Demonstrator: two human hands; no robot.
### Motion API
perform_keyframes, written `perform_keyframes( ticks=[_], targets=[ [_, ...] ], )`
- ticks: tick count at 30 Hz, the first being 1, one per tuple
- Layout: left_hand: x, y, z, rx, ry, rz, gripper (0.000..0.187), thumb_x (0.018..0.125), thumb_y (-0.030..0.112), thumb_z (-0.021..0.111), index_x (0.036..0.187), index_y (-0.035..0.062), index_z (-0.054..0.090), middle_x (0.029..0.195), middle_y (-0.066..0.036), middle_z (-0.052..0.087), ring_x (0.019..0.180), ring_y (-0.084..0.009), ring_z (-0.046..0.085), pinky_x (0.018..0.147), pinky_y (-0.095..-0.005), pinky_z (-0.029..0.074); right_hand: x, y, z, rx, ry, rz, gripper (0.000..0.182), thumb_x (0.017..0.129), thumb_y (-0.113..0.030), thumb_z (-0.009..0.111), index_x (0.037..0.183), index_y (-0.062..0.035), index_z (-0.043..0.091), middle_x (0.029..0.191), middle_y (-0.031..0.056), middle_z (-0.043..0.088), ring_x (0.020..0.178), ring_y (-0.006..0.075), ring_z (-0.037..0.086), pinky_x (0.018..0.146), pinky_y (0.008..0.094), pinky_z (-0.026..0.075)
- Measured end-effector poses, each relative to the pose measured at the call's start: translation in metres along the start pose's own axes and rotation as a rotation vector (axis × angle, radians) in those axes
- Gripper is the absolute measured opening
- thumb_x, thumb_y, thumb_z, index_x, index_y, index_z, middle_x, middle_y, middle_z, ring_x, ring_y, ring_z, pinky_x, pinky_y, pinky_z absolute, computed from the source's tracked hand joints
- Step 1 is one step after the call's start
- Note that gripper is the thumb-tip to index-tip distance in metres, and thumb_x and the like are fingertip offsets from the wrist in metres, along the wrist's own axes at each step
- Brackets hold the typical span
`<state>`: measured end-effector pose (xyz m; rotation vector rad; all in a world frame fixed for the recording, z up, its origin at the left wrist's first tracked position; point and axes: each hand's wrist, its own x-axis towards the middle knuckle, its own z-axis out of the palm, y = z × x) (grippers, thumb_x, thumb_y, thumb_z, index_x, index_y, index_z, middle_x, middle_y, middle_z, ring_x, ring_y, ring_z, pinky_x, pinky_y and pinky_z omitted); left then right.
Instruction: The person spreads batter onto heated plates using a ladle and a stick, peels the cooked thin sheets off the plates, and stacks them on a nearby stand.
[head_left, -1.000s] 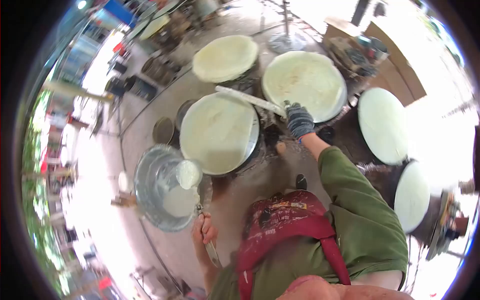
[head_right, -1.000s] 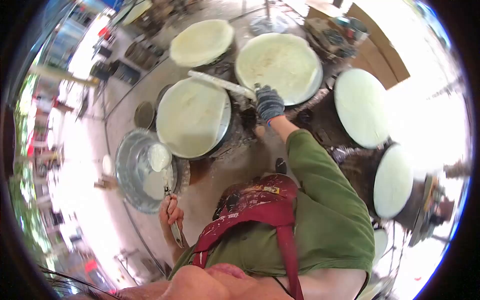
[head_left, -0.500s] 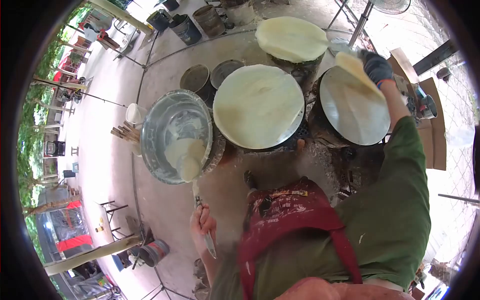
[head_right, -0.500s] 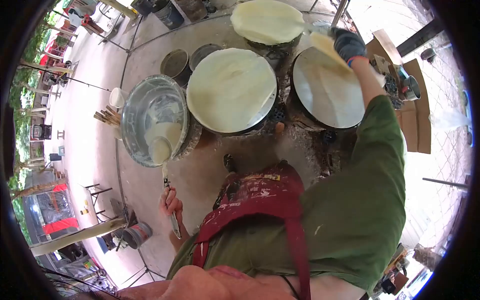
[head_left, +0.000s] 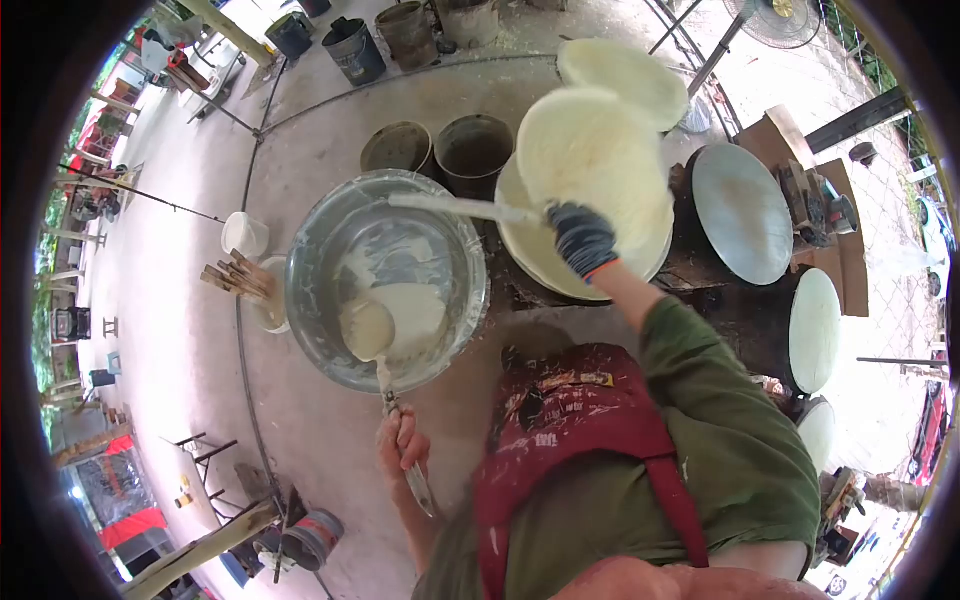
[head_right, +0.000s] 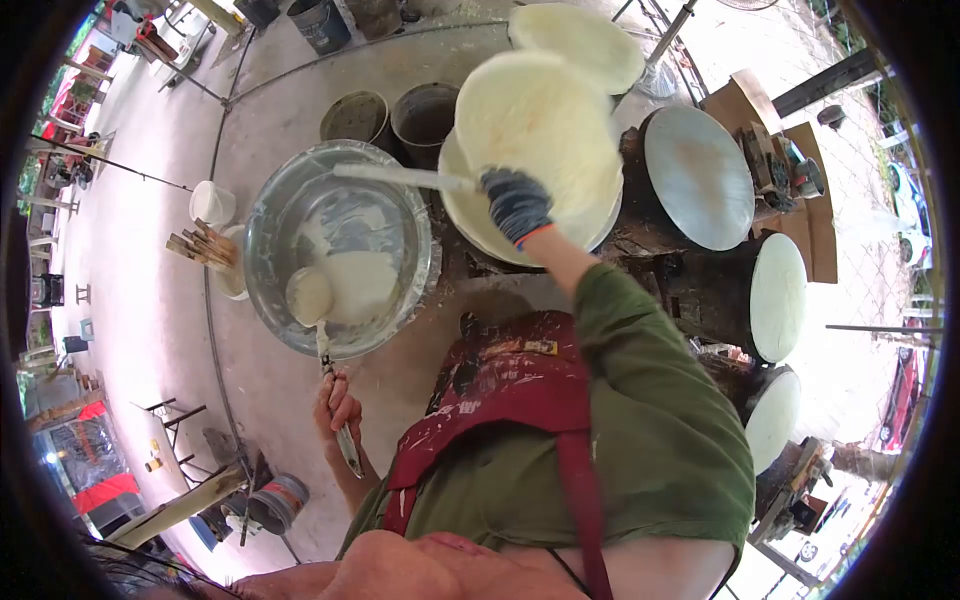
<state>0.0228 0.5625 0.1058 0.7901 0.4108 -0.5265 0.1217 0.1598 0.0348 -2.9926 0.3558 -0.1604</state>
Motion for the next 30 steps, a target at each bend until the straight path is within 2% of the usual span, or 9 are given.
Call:
perform_keyframes(
  ticks=[4,7,11,14,18,21,24,28,30],
  targets=[
    [0.000,0.025,-0.033,0.015,0.075,-0.007,0.026,0.095,0.021,0.041,0.101,-0.0032,0.046,0.055,0.007,0.036,0.029,-0.0005,0.029,0.028,-0.0164,0.019,-0.019,-0.041,0.059,0.040,-0.104,0.064,0.022,0.080,-0.014,0.046,0.099,-0.0094,0.058,0.091,0.0137,0.062,0.086,0.0302,0.061,0.074,0.0425,0.049],
    [0.002,0.032,-0.048,-0.011,0.132,-0.014,0.025,0.096,0.022,0.041,0.099,-0.0025,0.047,0.055,0.007,0.036,0.029,-0.0006,0.028,0.028,-0.0166,0.019,-0.015,-0.053,0.053,0.044,-0.195,0.133,0.024,0.078,-0.015,0.049,0.099,-0.0091,0.058,0.091,0.0139,0.062,0.087,0.0300,0.062,0.075,0.0423,0.049],
    [0.004,0.035,-0.050,-0.047,0.218,-0.002,0.024,0.096,0.021,0.041,0.099,-0.0028,0.046,0.056,0.007,0.036,0.029,-0.0002,0.027,0.030,-0.0169,0.019,-0.002,-0.077,0.002,0.021,-0.337,0.170,0.056,0.074,-0.025,0.062,0.124,-0.0078,0.045,0.106,0.0182,0.056,0.096,0.0337,0.057,0.078,0.0441,0.048],
    [0.010,0.035,-0.046,-0.119,0.157,0.000,0.023,0.095,0.019,0.041,0.099,-0.0032,0.046,0.056,0.006,0.037,0.029,-0.0001,0.027,0.031,-0.0168,0.019,0.018,-0.080,0.026,0.047,-0.256,0.169,0.081,0.065,-0.035,0.071,0.132,-0.0037,0.037,0.103,0.0222,0.053,0.094,0.0348,0.056,0.076,0.0439,0.048],
    [0.013,0.032,-0.038,-0.080,0.107,0.039,0.023,0.095,0.018,0.041,0.099,-0.0035,0.046,0.056,0.006,0.037,0.029,-0.0002,0.027,0.030,-0.0164,0.020,0.035,-0.085,0.045,0.037,-0.263,0.213,0.069,0.075,-0.022,0.062,0.135,-0.0058,0.032,0.112,0.0206,0.052,0.099,0.0375,0.056,0.082,0.0435,0.048],
    [0.016,0.032,-0.033,-0.079,0.099,0.034,0.023,0.095,0.019,0.042,0.099,-0.0032,0.047,0.057,0.006,0.038,0.029,-0.0004,0.027,0.030,-0.0163,0.021,0.032,-0.077,0.054,0.032,-0.244,0.220,0.057,0.079,-0.019,0.055,0.132,-0.0054,0.037,0.101,0.0217,0.058,0.090,0.0372,0.060,0.078,0.0438,0.049],
    [0.020,0.028,-0.025,-0.072,0.096,0.034,0.023,0.095,0.019,0.042,0.100,-0.0028,0.047,0.057,0.007,0.038,0.029,-0.0005,0.028,0.030,-0.0162,0.021,0.031,-0.058,0.038,0.121,-0.224,0.191,0.040,0.080,-0.017,0.050,0.119,-0.0055,0.050,0.087,0.0196,0.063,0.081,0.0359,0.062,0.074,0.0445,0.048],
    [0.034,0.023,-0.016,-0.064,0.056,0.044,0.023,0.095,0.019,0.041,0.100,-0.0025,0.047,0.056,0.007,0.037,0.029,-0.0005,0.028,0.030,-0.0160,0.022,0.047,0.001,0.021,0.164,-0.103,-0.035,0.028,0.078,-0.018,0.049,0.102,-0.0089,0.060,0.089,0.0172,0.063,0.083,0.0346,0.061,0.075,0.0437,0.047],
    [0.040,0.019,-0.007,-0.050,0.047,0.042,0.022,0.095,0.019,0.041,0.100,-0.0024,0.047,0.056,0.007,0.037,0.029,-0.0005,0.028,0.030,-0.0161,0.022,0.069,0.032,-0.021,0.099,-0.071,-0.130,0.026,0.078,-0.020,0.049,0.099,-0.0082,0.060,0.090,0.0188,0.063,0.085,0.0344,0.061,0.076,0.0436,0.047]
  ],
)
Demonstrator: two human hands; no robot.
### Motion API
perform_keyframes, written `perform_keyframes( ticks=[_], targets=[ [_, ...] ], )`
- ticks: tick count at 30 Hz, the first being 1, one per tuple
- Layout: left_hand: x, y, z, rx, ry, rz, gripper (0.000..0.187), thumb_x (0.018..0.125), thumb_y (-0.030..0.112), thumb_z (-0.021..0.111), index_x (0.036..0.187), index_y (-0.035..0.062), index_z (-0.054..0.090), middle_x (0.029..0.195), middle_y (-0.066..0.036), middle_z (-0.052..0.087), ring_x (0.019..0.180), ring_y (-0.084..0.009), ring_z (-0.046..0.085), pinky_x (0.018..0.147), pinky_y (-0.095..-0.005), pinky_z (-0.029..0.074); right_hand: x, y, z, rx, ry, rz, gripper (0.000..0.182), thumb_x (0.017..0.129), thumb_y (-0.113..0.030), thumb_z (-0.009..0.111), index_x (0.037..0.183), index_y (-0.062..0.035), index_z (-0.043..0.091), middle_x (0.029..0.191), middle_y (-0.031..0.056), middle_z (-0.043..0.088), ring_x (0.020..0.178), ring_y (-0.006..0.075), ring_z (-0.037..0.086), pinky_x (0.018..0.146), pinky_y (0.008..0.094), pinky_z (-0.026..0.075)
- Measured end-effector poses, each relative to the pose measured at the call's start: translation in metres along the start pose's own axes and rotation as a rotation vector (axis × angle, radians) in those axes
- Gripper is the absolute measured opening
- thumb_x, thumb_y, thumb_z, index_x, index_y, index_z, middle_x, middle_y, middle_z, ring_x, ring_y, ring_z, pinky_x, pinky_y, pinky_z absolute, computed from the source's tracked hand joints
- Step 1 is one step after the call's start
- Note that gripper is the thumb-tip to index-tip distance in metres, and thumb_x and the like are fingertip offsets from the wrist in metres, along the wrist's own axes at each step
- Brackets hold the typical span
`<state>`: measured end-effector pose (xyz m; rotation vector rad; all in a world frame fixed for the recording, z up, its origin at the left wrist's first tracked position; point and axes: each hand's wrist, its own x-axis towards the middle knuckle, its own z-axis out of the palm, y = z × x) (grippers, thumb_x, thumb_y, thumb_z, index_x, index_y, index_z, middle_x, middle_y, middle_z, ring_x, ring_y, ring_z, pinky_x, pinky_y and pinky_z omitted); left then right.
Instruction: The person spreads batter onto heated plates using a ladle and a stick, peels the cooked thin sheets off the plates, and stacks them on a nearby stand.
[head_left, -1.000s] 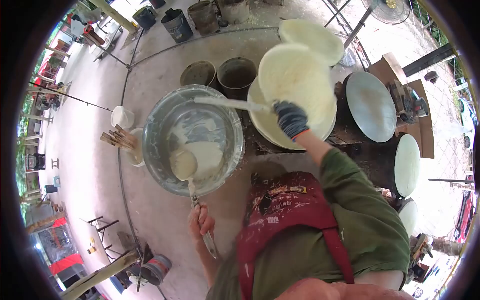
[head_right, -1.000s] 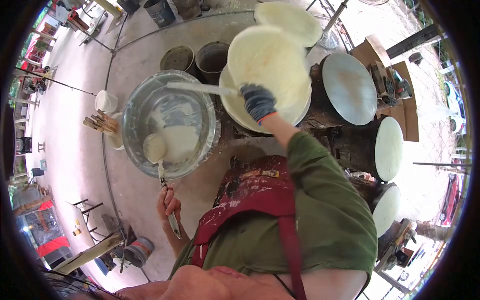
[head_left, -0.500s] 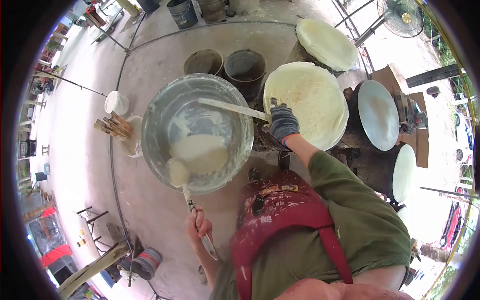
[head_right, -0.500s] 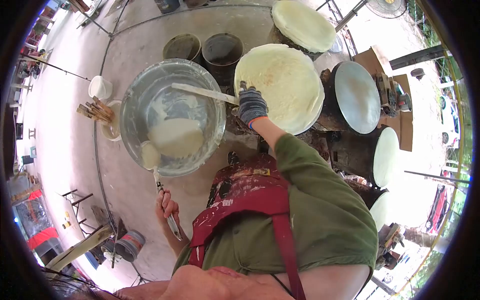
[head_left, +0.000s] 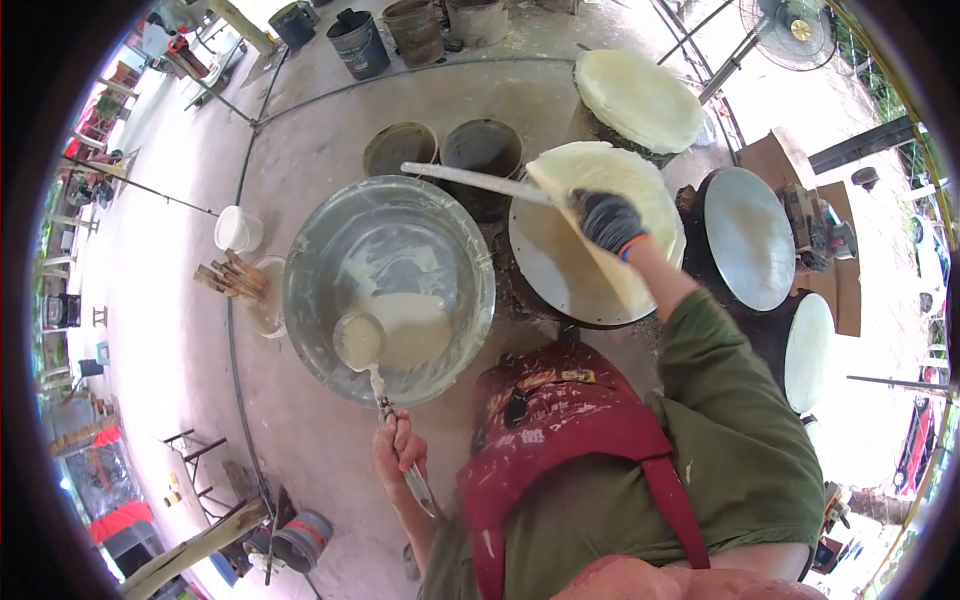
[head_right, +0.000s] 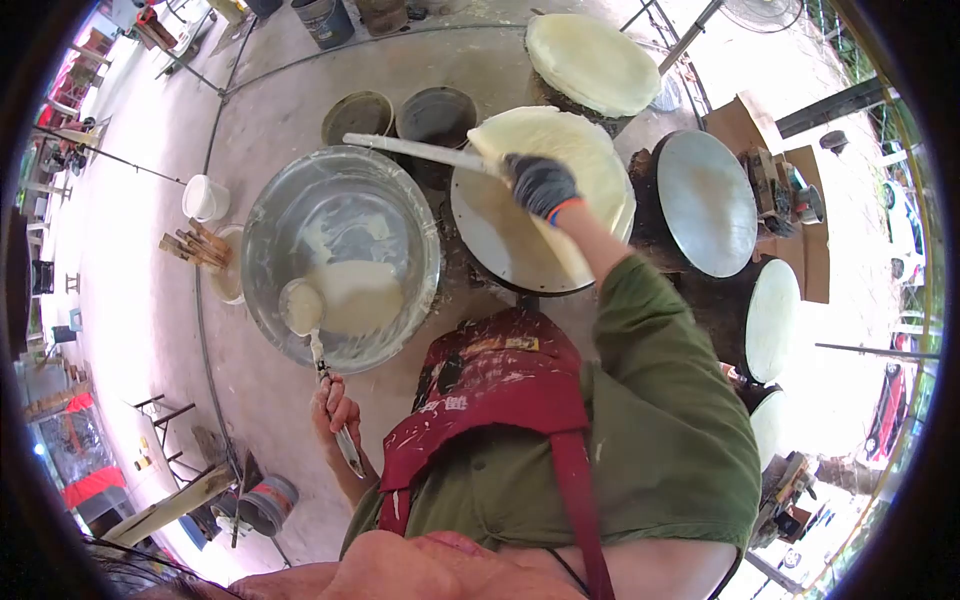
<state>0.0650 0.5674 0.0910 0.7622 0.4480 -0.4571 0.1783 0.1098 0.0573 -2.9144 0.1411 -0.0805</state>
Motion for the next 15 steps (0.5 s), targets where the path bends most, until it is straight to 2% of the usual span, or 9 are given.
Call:
perform_keyframes(
  ticks=[1,3,4,5,7,8,9,13,15],
  targets=[
    [0.002,-0.002,0.008,0.011,0.006,-0.006,0.022,0.095,0.019,0.040,0.099,-0.0023,0.047,0.055,0.007,0.037,0.029,-0.0005,0.028,0.030,-0.0162,0.022,0.010,0.027,-0.011,-0.109,0.148,-0.137,0.026,0.080,-0.021,0.047,0.098,-0.0075,0.060,0.089,0.0183,0.063,0.083,0.0344,0.061,0.073,0.0437,0.048],
    [0.009,-0.008,0.022,0.027,0.037,-0.018,0.022,0.095,0.019,0.041,0.099,-0.0023,0.047,0.055,0.007,0.037,0.029,-0.0005,0.028,0.029,-0.0165,0.021,0.043,0.052,-0.079,-0.079,0.011,-0.170,0.024,0.079,-0.020,0.044,0.094,-0.0085,0.059,0.088,0.0140,0.065,0.077,0.0337,0.063,0.069,0.0398,0.050],
    [0.011,-0.011,0.028,0.034,0.063,-0.023,0.023,0.095,0.019,0.041,0.099,-0.0024,0.047,0.055,0.007,0.037,0.029,-0.0005,0.028,0.029,-0.0167,0.021,0.065,0.066,-0.104,-0.364,-0.063,-0.178,0.025,0.078,-0.020,0.046,0.095,-0.0084,0.060,0.091,0.0138,0.065,0.081,0.0330,0.062,0.074,0.0384,0.050],
    [0.015,-0.015,0.034,0.041,0.089,-0.027,0.023,0.095,0.020,0.042,0.098,-0.0024,0.047,0.055,0.007,0.037,0.029,-0.0005,0.028,0.029,-0.0168,0.021,0.087,0.095,-0.112,-0.374,0.144,-0.339,0.027,0.076,-0.018,0.049,0.098,-0.0088,0.060,0.094,0.0157,0.064,0.087,0.0318,0.061,0.078,0.0382,0.048],
    [0.021,-0.025,0.045,0.072,0.107,-0.038,0.024,0.094,0.021,0.043,0.097,-0.0025,0.048,0.055,0.007,0.036,0.029,-0.0004,0.028,0.029,-0.0167,0.020,0.125,0.098,-0.174,-0.097,0.006,-0.160,0.030,0.075,-0.017,0.051,0.100,-0.0054,0.061,0.093,0.0189,0.063,0.087,0.0325,0.061,0.077,0.0373,0.048],
    [0.025,-0.029,0.052,0.088,0.113,-0.041,0.025,0.094,0.022,0.043,0.097,-0.0026,0.048,0.055,0.007,0.036,0.030,-0.0004,0.028,0.029,-0.0167,0.020,0.144,0.102,-0.200,-0.157,-0.024,-0.055,0.027,0.074,-0.013,0.053,0.097,-0.0031,0.062,0.092,0.0216,0.062,0.087,0.0333,0.061,0.075,0.0378,0.048],
    [0.028,-0.034,0.059,0.072,0.097,-0.038,0.025,0.094,0.022,0.044,0.097,-0.0029,0.048,0.055,0.007,0.036,0.030,-0.0003,0.029,0.029,-0.0165,0.019,0.170,0.139,-0.209,-0.400,0.177,-0.291,0.023,0.075,-0.015,0.056,0.093,-0.0008,0.062,0.085,0.0172,0.065,0.077,0.0280,0.062,0.070,0.0344,0.048],
    [0.041,-0.053,0.087,0.111,0.109,-0.021,0.024,0.093,0.022,0.046,0.095,-0.0024,0.049,0.058,0.006,0.038,0.031,-0.0013,0.026,0.031,-0.0158,0.020,0.216,0.220,-0.277,-0.076,0.414,-0.091,0.020,0.072,-0.010,0.064,0.091,-0.0028,0.065,0.081,0.0140,0.066,0.069,0.0192,0.063,0.061,0.0305,0.050],
    [0.047,-0.061,0.103,0.116,0.120,-0.021,0.023,0.092,0.021,0.046,0.094,-0.0020,0.050,0.060,0.005,0.039,0.032,-0.0017,0.024,0.032,-0.0153,0.020,0.202,0.248,-0.293,0.309,0.581,0.031,0.025,0.067,-0.013,0.071,0.085,0.0005,0.061,0.063,0.0084,0.060,0.057,0.0120,0.051,0.053,0.0289,0.044]
  ],
)
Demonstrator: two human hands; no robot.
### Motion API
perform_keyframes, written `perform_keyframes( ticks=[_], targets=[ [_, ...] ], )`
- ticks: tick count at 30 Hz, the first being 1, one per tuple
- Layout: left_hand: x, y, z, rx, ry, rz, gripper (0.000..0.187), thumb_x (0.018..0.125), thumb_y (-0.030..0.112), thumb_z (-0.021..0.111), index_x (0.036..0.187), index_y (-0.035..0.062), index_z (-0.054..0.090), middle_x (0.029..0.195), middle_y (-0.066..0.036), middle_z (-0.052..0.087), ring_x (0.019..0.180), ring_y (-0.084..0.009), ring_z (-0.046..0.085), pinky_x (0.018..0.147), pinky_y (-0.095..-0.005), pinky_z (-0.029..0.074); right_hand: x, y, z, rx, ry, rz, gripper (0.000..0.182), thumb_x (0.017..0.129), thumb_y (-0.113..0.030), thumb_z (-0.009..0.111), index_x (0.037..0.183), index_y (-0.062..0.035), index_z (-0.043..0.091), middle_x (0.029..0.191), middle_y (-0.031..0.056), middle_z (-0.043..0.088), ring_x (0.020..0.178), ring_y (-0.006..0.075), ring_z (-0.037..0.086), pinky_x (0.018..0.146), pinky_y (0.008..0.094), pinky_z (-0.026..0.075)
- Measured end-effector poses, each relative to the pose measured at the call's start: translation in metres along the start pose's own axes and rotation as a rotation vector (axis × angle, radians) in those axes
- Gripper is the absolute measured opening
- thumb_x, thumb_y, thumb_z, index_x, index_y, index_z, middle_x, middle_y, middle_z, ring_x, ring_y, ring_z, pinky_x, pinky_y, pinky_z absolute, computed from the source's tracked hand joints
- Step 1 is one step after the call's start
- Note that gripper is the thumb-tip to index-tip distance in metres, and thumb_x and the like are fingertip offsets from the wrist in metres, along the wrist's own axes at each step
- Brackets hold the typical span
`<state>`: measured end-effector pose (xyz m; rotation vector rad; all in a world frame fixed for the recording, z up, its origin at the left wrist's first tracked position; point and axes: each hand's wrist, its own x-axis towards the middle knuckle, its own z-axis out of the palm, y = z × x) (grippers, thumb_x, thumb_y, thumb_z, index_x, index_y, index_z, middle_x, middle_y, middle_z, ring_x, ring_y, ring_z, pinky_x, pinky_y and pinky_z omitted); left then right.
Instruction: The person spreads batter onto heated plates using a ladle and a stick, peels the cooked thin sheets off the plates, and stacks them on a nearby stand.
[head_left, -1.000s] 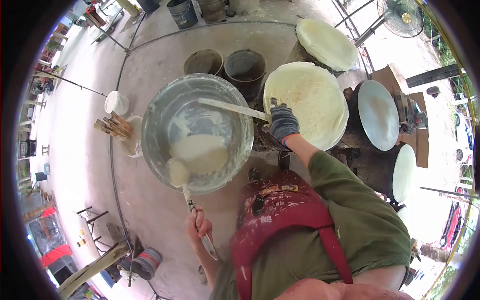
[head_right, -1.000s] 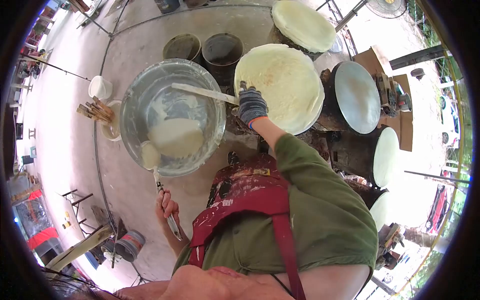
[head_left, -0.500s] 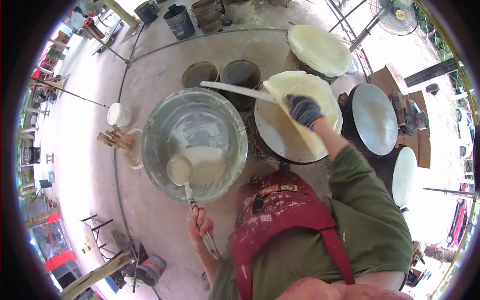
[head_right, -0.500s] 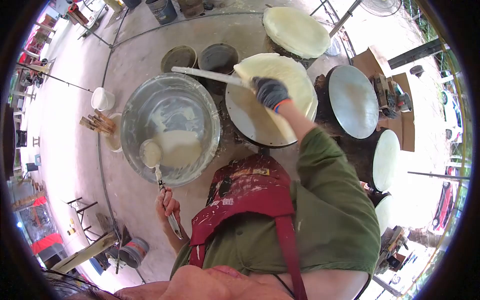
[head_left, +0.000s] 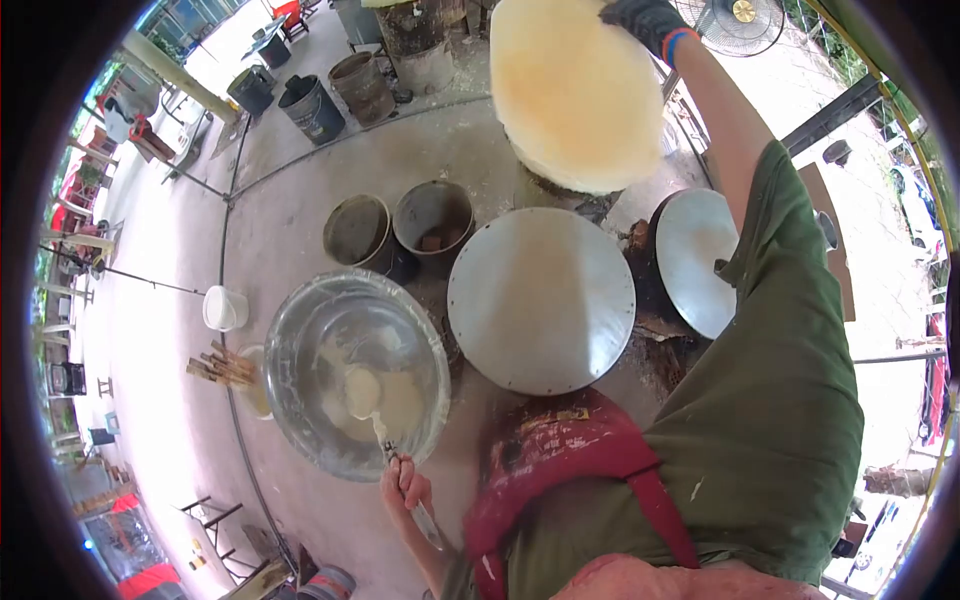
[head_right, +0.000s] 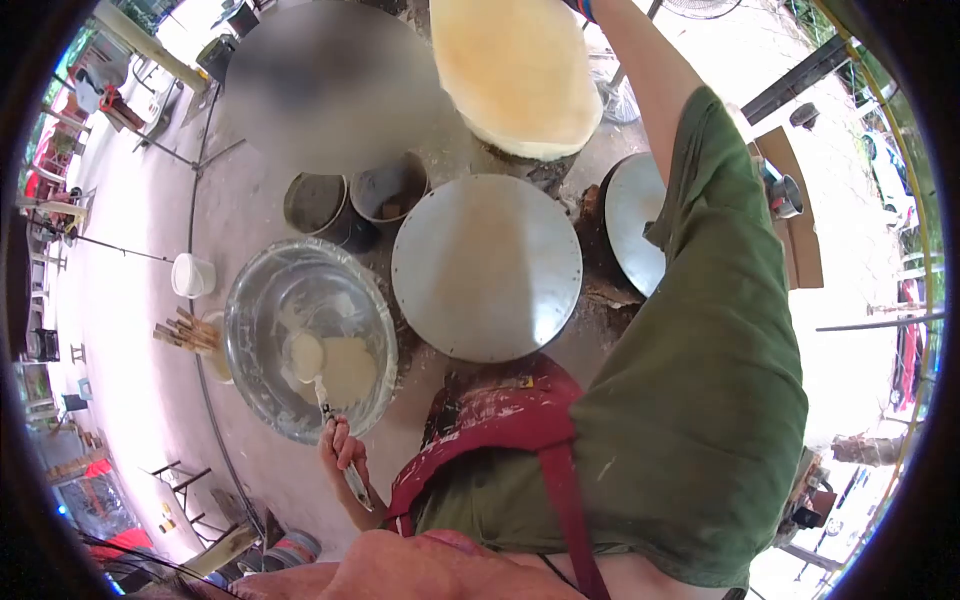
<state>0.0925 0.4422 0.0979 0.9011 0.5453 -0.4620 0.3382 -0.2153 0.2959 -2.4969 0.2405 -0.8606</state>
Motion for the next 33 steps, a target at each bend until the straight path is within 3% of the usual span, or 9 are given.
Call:
perform_keyframes(
  ticks=[3,4,11,13,16,18,26,30,33],
  targets=[
    [0.002,-0.005,0.028,-0.082,-0.016,-0.005,0.024,0.093,0.019,0.044,0.096,-0.0037,0.049,0.059,0.005,0.038,0.032,-0.0011,0.026,0.030,-0.0146,0.021,-0.011,0.118,0.013,0.583,0.079,0.276,0.017,0.079,-0.018,0.061,0.085,-0.0022,0.062,0.074,0.0024,0.061,0.064,0.0124,0.056,0.061,0.0268,0.046],
    [0.002,-0.006,0.037,-0.103,-0.006,-0.001,0.024,0.094,0.019,0.042,0.097,-0.0050,0.047,0.058,0.005,0.037,0.032,-0.0008,0.027,0.028,-0.0144,0.022,-0.027,0.102,0.009,0.019,0.050,0.375,0.014,0.079,-0.017,0.061,0.083,-0.0029,0.062,0.071,0.0037,0.060,0.062,0.0127,0.056,0.058,0.0263,0.046],
    [0.001,-0.012,0.058,-0.054,0.062,0.023,0.020,0.093,0.016,0.044,0.095,-0.0029,0.050,0.062,0.003,0.038,0.034,-0.0017,0.025,0.030,-0.0130,0.021,-0.181,0.285,0.154,0.701,0.515,1.003,0.028,0.072,-0.014,0.071,0.094,-0.0020,0.059,0.056,0.0075,0.055,0.042,0.0169,0.050,0.040,0.0320,0.040],
    [0.000,-0.008,0.073,-0.174,0.110,0.011,0.020,0.095,0.015,0.038,0.097,-0.0034,0.045,0.061,0.003,0.037,0.033,-0.0024,0.028,0.028,-0.0145,0.024,-0.225,0.299,0.184,0.601,0.451,1.086,0.036,0.075,-0.021,0.068,0.102,-0.0001,0.057,0.067,0.0109,0.061,0.052,0.0204,0.057,0.049,0.0339,0.046],
    [0.008,-0.003,0.066,-0.378,0.036,-0.002,0.017,0.096,0.012,0.033,0.097,-0.0033,0.041,0.061,0.001,0.036,0.032,-0.0041,0.029,0.027,-0.0159,0.027,-0.279,0.395,0.240,-0.754,0.167,0.646,0.049,0.081,-0.042,0.058,0.106,-0.0001,0.057,0.088,0.0165,0.064,0.077,0.0291,0.062,0.071,0.0388,0.049],
    [0.002,0.001,0.061,-0.443,0.063,0.021,0.015,0.096,0.009,0.033,0.096,-0.0034,0.041,0.062,-0.001,0.037,0.032,-0.0057,0.030,0.028,-0.0166,0.030,-0.273,0.395,0.209,-0.392,-0.076,0.798,0.063,0.083,-0.057,0.044,0.097,0.0019,0.061,0.092,0.0233,0.062,0.092,0.0368,0.057,0.083,0.0445,0.042],
    [0.022,0.048,-0.029,-0.100,0.100,0.022,0.020,0.096,0.016,0.039,0.098,-0.0028,0.046,0.057,0.006,0.036,0.033,0.0003,0.032,0.031,-0.0154,0.023,-0.298,0.236,0.154,-0.096,0.093,0.738,0.050,0.086,-0.040,0.054,0.121,-0.0035,0.054,0.105,0.0165,0.061,0.085,0.0222,0.060,0.079,0.0354,0.046],
    [0.079,0.085,-0.128,0.112,0.094,-0.132,0.017,0.093,0.016,0.043,0.090,-0.0003,0.048,0.057,0.006,0.037,0.036,-0.0015,0.035,0.033,-0.0188,0.028,-0.442,0.076,0.199,2.157,-0.371,0.780,0.046,0.094,-0.018,0.034,0.135,0.0027,0.031,0.134,0.0155,0.042,0.123,0.0254,0.040,0.105,0.0332,0.031],
    [0.165,0.084,-0.242,0.331,0.262,-0.208,0.013,0.089,0.012,0.045,0.087,0.0011,0.051,0.059,0.000,0.044,0.036,-0.0122,0.037,0.035,-0.0269,0.033,-0.503,-0.190,0.251,0.674,-1.034,1.071,0.025,0.089,-0.021,0.049,0.108,-0.0062,0.054,0.099,0.0150,0.060,0.092,0.0244,0.059,0.077,0.0357,0.048]
  ],
)
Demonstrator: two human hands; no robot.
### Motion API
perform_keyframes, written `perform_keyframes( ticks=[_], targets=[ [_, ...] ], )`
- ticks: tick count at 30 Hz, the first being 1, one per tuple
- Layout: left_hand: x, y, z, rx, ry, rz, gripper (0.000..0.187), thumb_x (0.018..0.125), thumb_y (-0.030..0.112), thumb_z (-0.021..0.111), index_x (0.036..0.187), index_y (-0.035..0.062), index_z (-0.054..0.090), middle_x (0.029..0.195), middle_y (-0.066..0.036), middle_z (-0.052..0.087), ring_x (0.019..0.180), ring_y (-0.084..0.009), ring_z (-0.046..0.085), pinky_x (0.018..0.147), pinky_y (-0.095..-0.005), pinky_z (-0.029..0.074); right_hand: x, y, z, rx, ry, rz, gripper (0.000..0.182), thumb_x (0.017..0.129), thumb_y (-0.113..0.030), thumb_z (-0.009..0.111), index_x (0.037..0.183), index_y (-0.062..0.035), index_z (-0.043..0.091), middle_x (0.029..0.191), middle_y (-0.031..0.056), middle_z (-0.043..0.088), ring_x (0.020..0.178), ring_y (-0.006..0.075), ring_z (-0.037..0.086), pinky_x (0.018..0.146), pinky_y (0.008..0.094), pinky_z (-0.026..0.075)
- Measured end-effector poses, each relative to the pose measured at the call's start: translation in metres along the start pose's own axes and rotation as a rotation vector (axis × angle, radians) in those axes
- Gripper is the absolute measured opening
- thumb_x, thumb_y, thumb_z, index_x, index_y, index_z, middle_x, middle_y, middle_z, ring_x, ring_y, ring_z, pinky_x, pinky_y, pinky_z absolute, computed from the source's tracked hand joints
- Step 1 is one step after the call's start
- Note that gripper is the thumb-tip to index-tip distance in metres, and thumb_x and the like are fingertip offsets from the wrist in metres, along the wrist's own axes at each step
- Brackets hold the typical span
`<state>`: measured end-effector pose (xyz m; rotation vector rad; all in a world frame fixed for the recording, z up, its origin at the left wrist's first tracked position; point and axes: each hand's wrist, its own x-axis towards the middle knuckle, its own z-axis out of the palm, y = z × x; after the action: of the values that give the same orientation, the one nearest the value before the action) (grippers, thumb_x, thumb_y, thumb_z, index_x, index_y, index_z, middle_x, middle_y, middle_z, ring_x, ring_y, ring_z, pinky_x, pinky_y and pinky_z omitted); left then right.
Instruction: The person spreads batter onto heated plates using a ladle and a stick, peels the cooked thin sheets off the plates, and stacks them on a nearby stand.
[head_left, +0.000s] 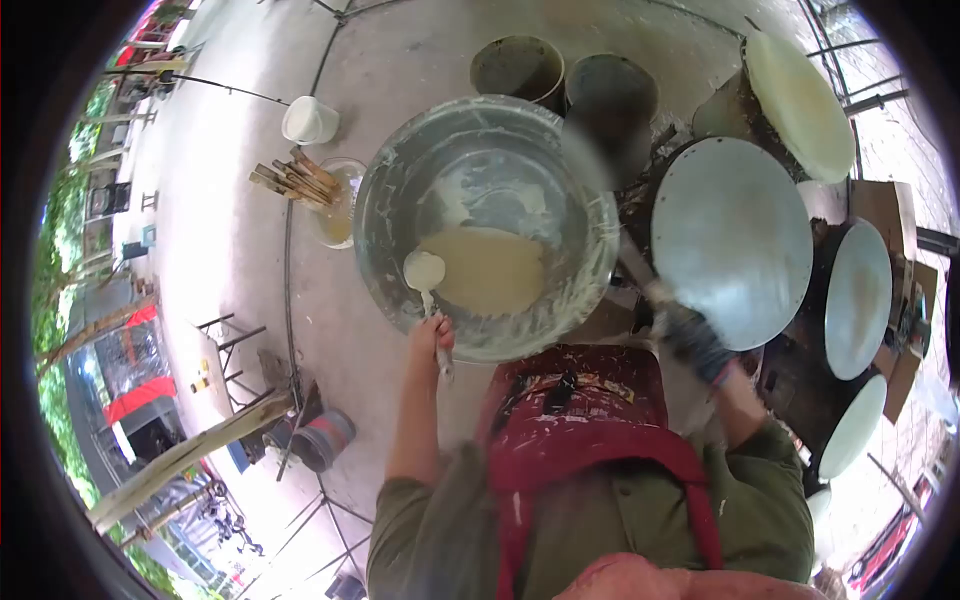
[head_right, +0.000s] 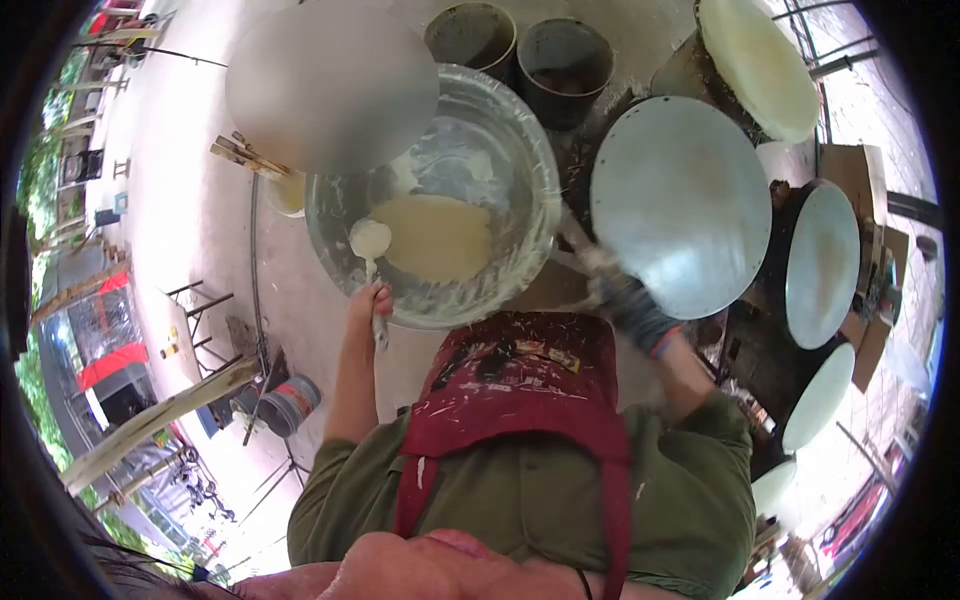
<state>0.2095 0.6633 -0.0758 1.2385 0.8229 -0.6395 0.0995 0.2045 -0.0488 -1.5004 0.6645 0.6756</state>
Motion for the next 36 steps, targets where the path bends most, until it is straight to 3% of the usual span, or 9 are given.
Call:
perform_keyframes(
  ticks=[2,3,6,8,12,17,30,33,36],
  targets=[
    [0.071,-0.010,-0.036,0.300,0.199,0.062,0.010,0.084,0.010,0.047,0.082,0.0015,0.052,0.060,-0.004,0.048,0.039,-0.0158,0.042,0.037,-0.0291,0.036,0.011,0.027,0.096,-0.019,-0.009,-0.076,0.019,0.088,-0.029,0.053,0.095,-0.0121,0.057,0.073,0.0048,0.059,0.059,0.0151,0.056,0.049,0.0269,0.043],
    [0.092,-0.014,-0.050,0.366,0.153,0.058,0.011,0.084,0.010,0.047,0.081,0.0010,0.051,0.060,-0.005,0.048,0.041,-0.0164,0.043,0.037,-0.0295,0.036,0.002,0.006,0.135,0.435,0.029,0.342,0.020,0.088,-0.032,0.053,0.092,-0.0130,0.057,0.069,0.0029,0.057,0.052,0.0127,0.052,0.042,0.0253,0.040],
    [0.123,-0.008,-0.065,0.484,0.072,0.022,0.012,0.083,0.010,0.047,0.079,-0.0007,0.050,0.059,-0.007,0.047,0.043,-0.0173,0.045,0.039,-0.0304,0.035,0.055,0.040,0.196,0.741,-0.042,0.470,0.020,0.086,-0.032,0.055,0.091,-0.0127,0.056,0.066,0.0041,0.057,0.044,0.0148,0.049,0.037,0.0292,0.038],
    [0.112,0.008,-0.042,0.476,0.087,-0.064,0.014,0.083,0.011,0.048,0.077,-0.0017,0.049,0.057,-0.007,0.045,0.042,-0.0170,0.043,0.039,-0.0308,0.034,0.101,0.103,0.238,0.311,-0.128,-0.002,0.020,0.086,-0.032,0.056,0.091,-0.0126,0.056,0.065,0.0038,0.056,0.044,0.0142,0.048,0.038,0.0286,0.038],
    [0.120,-0.001,-0.049,0.491,-0.147,-0.077,0.014,0.084,0.011,0.047,0.075,0.0003,0.048,0.055,-0.006,0.043,0.047,-0.0151,0.045,0.040,-0.0303,0.033,0.069,0.004,0.267,0.503,-0.172,0.522,0.021,0.086,-0.032,0.056,0.092,-0.0127,0.057,0.066,0.0025,0.056,0.043,0.0121,0.046,0.036,0.0257,0.035],
    [0.046,0.013,-0.057,0.852,-0.424,-0.127,0.015,0.084,0.013,0.048,0.076,0.0006,0.050,0.062,-0.011,0.050,0.058,-0.0198,0.052,0.046,-0.0340,0.039,-0.042,-0.007,0.223,0.493,-0.143,0.353,0.021,0.089,-0.030,0.053,0.101,-0.0131,0.057,0.068,0.0008,0.057,0.044,0.0102,0.046,0.037,0.0225,0.034],
    [0.127,-0.039,0.002,1.697,-0.497,0.745,0.023,0.085,0.013,0.042,0.087,-0.0053,0.056,0.083,-0.025,0.060,0.079,-0.0398,0.061,0.067,-0.0476,0.048,-0.029,-0.011,0.285,1.098,0.162,0.499,0.015,0.090,-0.027,0.048,0.089,-0.0124,0.052,0.067,0.0062,0.055,0.048,0.0195,0.050,0.039,0.0337,0.039],
    [0.146,-0.066,-0.015,1.812,-0.671,0.309,0.024,0.087,0.018,0.044,0.085,-0.0029,0.055,0.068,-0.018,0.059,0.059,-0.0327,0.061,0.056,-0.0441,0.048,-0.032,0.017,0.311,1.185,0.125,0.538,0.016,0.090,-0.028,0.048,0.089,-0.0131,0.053,0.066,0.0057,0.055,0.047,0.0193,0.049,0.038,0.0327,0.037],
    [0.119,-0.068,-0.034,0.664,-0.673,-0.474,0.026,0.088,0.025,0.048,0.081,0.0007,0.056,0.058,-0.007,0.051,0.043,-0.0198,0.048,0.046,-0.0361,0.044,-0.055,0.031,0.322,1.216,0.057,0.499,0.016,0.090,-0.029,0.048,0.088,-0.0137,0.053,0.066,0.0056,0.056,0.046,0.0187,0.048,0.038,0.0310,0.037]
  ],
)
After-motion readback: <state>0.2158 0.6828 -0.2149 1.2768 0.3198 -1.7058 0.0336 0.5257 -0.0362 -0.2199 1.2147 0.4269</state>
